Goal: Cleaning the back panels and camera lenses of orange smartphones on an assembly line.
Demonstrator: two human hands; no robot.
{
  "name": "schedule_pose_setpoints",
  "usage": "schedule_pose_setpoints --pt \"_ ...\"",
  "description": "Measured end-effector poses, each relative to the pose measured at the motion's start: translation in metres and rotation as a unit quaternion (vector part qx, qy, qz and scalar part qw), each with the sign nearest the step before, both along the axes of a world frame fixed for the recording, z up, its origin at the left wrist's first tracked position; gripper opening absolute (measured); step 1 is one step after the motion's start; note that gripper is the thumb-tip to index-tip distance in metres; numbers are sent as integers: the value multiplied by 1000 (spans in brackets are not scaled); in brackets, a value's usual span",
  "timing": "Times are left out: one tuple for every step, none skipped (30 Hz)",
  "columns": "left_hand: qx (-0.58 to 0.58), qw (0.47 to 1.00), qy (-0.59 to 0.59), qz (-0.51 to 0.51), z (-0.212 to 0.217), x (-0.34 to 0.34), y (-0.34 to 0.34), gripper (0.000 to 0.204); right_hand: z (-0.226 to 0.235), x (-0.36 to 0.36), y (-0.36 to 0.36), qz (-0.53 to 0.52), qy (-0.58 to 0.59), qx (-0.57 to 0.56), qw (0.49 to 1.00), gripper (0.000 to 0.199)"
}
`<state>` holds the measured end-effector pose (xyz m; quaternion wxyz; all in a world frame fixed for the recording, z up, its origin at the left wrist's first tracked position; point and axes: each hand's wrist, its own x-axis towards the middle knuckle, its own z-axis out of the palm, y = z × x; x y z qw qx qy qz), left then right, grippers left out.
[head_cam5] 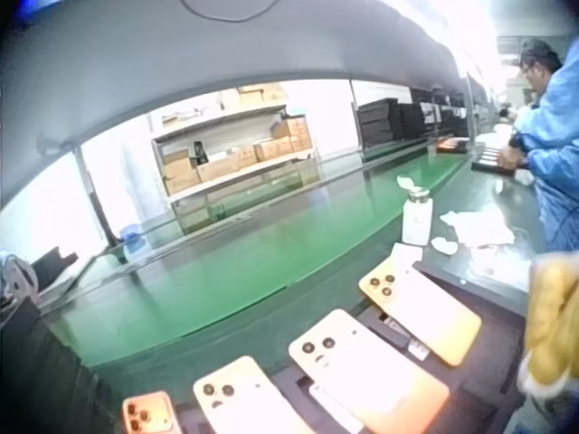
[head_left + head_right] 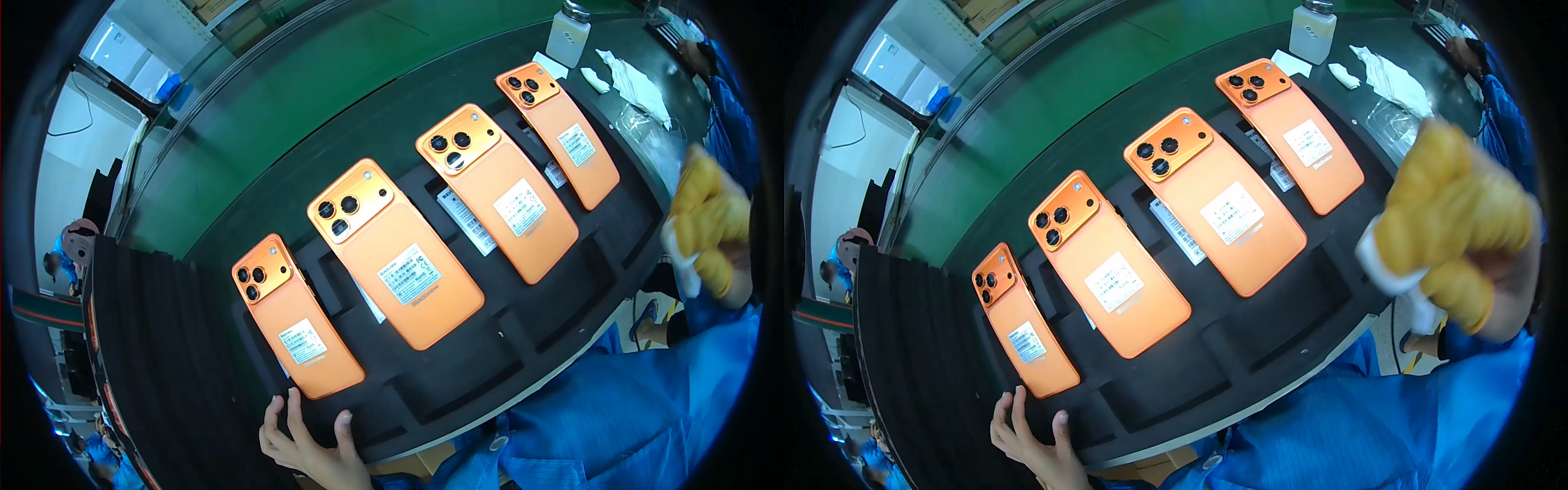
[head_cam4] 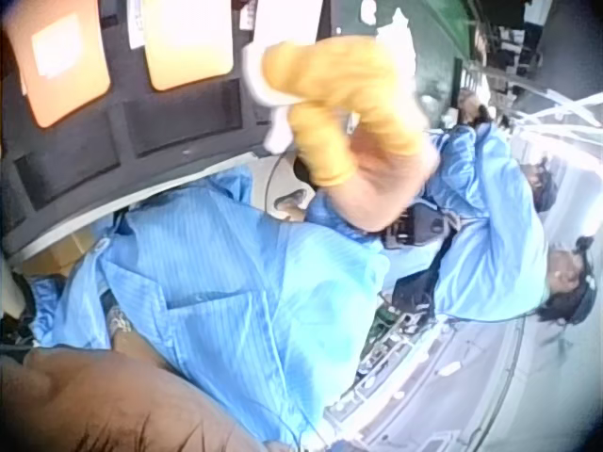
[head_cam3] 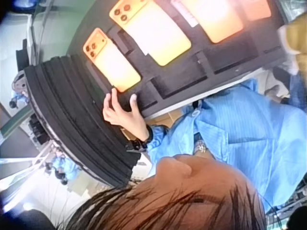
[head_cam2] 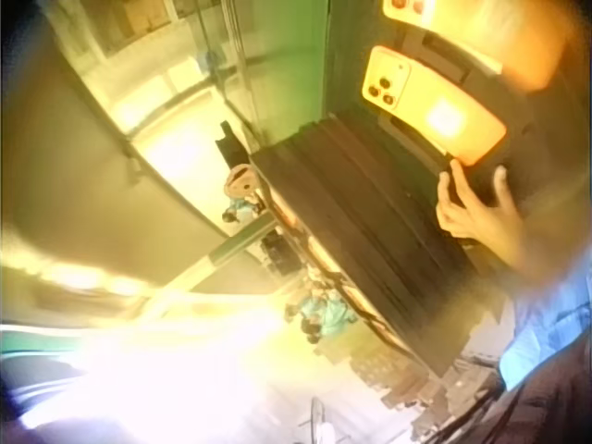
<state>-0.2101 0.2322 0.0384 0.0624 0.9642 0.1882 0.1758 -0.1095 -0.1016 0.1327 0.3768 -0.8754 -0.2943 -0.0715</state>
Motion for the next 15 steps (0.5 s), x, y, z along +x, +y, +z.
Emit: schedule_pose_setpoints --pt "-2 1000 -2 -8 0 2 -2 50 -1 -1 -1 44 22 10 999 15" --pt "-3 1000 -6 -10 0 5 -6 50 -5 -2 -1 85 43 19 995 16" --pt "17 999 5 27 -6 -1 -2 51 -32 13 16 131 71 41 988 17" --pt "35 998 16 58 -9 -9 3 51 -60 22 30 178 98 63 977 18" --pt "31 997 21 60 -10 -9 3 52 -64 18 37 178 123 59 974 23" --pt "28 997 28 66 -10 -10 4 52 -64 17 43 181 124 60 974 23" --pt "20 998 22 48 -6 -4 0 52 -53 11 40 179 108 49 977 23" --pt "17 999 22 26 -2 2 -3 53 -43 7 41 180 93 39 979 24" --pt "14 1000 22 5 2 7 -7 53 -33 4 43 153 28 28 987 23" --pt "15 1000 18 -6 3 12 -13 53 -28 5 41 142 24 28 989 23" --pt "26 999 28 7 1 10 -11 53 -29 13 53 155 -40 4 987 22" --pt "35 998 38 20 -2 7 -8 53 -29 22 67 166 -105 -19 980 22" --pt "34 998 41 30 -4 3 -2 53 -24 27 88 176 -103 -19 979 22" --pt "41 998 47 27 -2 3 -3 52 -13 32 102 130 -18 -48 990 21" --pt "49 997 53 24 -1 3 -3 52 -7 37 114 84 66 -76 991 21"
